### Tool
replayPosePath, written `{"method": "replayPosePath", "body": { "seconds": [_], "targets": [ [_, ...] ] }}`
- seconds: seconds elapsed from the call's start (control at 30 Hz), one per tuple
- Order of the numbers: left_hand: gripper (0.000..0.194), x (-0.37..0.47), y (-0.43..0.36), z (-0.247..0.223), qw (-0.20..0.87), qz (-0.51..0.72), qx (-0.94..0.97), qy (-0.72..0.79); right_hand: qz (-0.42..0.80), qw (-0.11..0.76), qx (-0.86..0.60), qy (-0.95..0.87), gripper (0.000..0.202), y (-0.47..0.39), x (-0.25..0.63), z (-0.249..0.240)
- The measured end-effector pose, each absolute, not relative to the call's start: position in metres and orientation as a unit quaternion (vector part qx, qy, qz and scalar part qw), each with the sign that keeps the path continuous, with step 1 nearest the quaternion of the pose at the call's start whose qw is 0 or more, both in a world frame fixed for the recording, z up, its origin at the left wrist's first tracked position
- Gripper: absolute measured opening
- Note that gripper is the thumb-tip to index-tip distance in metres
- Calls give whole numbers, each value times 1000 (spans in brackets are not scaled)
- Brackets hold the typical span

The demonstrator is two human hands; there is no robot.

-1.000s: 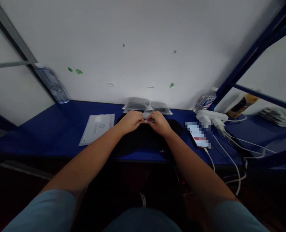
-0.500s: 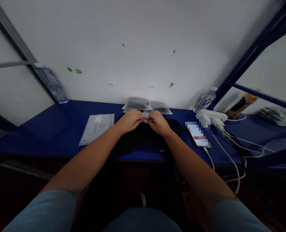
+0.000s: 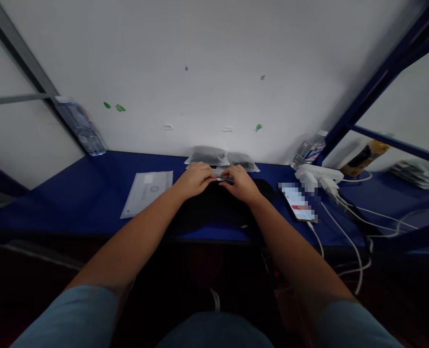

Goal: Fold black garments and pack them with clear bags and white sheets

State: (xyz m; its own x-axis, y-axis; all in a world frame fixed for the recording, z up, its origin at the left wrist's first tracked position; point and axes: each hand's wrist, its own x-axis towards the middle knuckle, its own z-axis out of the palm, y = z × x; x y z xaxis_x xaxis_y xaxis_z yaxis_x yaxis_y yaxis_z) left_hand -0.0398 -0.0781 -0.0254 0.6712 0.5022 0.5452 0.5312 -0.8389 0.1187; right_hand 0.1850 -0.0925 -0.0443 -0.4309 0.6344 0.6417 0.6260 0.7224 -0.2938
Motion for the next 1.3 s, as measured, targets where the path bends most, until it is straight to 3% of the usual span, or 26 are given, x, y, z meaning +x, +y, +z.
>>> {"method": "replayPosePath", "body": {
  "seconds": [0.53, 0.83, 1.03, 1.3],
  "targets": [
    [24, -25, -86, -30, 186, -220, -917, -274, -39, 325, -381, -864, 22, -91, 180, -48],
    [26, -26, -87, -28, 181, -219, -919, -274, -16, 319, -394, -862, 22, -94, 182, -44],
    [22, -37, -81, -27, 128, -256, -915, -284, 18, 365, -383, -848, 17, -94, 187, -46],
    [26, -31, -84, -30, 164, -239, -919, -266, 42, 363, -345, -865, 8, -93, 181, -45]
  ]
}}
